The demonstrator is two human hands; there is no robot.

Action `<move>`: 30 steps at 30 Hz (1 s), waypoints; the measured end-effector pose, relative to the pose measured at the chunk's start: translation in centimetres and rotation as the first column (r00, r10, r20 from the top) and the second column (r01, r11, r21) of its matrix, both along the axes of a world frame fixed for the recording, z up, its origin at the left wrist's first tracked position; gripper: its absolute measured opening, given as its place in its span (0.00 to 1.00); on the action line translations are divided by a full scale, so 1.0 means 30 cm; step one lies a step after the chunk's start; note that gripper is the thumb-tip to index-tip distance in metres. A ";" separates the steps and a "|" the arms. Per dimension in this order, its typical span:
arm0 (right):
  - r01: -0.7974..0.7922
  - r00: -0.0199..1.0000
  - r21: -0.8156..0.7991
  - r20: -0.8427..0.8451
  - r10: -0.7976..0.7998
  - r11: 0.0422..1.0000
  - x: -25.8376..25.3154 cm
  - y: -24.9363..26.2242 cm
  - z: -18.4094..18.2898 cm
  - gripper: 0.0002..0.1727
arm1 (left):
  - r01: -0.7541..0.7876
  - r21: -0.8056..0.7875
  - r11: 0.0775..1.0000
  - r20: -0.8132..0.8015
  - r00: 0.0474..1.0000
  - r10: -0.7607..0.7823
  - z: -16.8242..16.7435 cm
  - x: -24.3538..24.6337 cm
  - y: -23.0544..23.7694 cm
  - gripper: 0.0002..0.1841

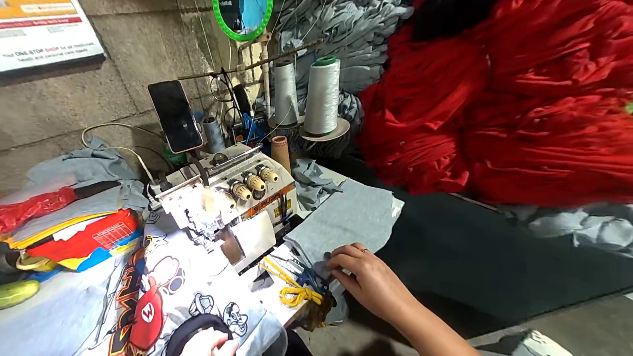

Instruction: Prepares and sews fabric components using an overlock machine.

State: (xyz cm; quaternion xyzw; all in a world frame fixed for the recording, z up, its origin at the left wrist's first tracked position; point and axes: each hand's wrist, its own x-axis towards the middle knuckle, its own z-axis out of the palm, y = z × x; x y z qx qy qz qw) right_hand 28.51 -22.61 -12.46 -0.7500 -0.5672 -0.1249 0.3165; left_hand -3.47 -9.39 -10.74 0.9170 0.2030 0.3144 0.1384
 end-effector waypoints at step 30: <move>-0.122 0.668 -0.091 -0.744 0.014 0.988 0.049 0.000 0.077 0.04 | 0.299 -0.046 0.953 -0.212 0.930 -0.301 0.059 0.503 -0.050 0.22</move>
